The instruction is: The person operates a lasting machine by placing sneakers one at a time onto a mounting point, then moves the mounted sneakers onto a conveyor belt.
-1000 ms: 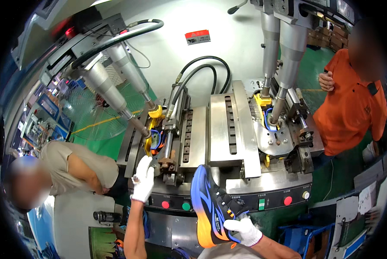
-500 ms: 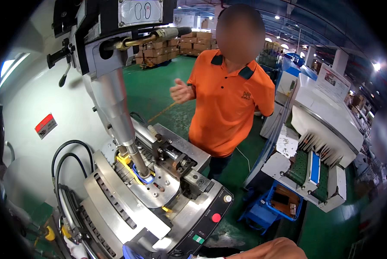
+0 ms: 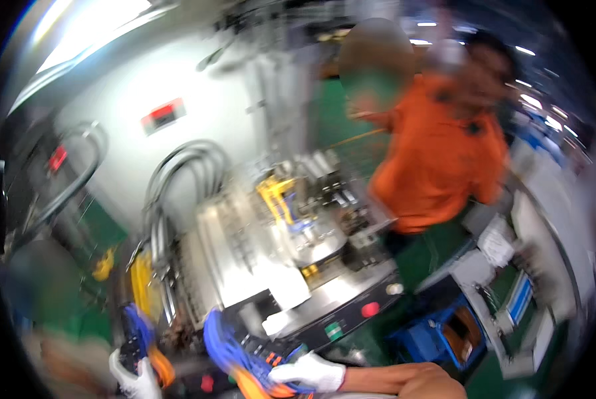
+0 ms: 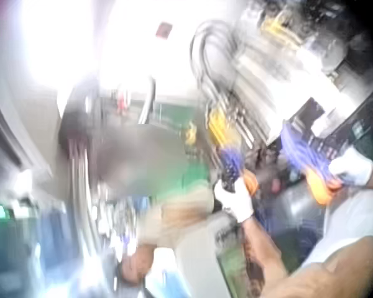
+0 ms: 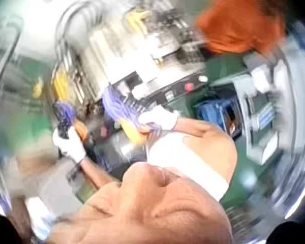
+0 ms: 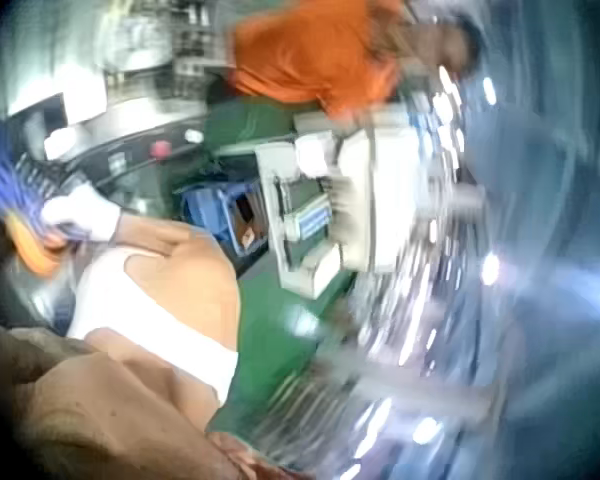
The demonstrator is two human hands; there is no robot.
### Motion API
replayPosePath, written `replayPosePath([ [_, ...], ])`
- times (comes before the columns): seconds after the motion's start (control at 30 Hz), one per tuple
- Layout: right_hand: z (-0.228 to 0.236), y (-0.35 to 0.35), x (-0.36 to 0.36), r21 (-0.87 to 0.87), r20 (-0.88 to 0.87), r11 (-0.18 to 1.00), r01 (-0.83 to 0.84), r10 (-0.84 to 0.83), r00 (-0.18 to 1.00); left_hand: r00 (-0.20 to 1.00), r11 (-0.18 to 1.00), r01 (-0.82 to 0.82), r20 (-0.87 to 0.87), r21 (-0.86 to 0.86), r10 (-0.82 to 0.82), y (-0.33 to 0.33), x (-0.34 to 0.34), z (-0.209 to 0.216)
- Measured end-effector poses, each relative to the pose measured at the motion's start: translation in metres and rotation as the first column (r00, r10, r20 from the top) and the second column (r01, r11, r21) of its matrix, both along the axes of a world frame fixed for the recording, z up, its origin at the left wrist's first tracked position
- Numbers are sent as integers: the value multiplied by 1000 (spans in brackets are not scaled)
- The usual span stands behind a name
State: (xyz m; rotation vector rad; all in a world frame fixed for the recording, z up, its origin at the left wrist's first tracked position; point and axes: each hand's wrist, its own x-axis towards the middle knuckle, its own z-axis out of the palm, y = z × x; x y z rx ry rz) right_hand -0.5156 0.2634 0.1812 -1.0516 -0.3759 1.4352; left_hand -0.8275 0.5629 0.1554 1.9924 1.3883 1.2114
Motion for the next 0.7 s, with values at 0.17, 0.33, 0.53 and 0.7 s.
replayPosePath([
  [0.17, 20, 3, -15, -15, -176, 998, 68, -70, 982, 953, 927, -292, -155, -235, 261, -183, -16, -27],
  [0.33, 1, 112, -33, 53, -56, 998, 26, -23, 998, 900, 742, -437, -246, -508, 361, -284, -46, -139],
  [0.53, -15, 331, -39, 118, -135, 986, 115, -99, 986, 902, 781, -418, -314, -464, 296, -348, -8, -193],
  [0.7, -96, 480, -31, -97, 740, 966, 241, -92, 666, 861, 694, -501, -381, -518, 337, -346, -5, -196],
])
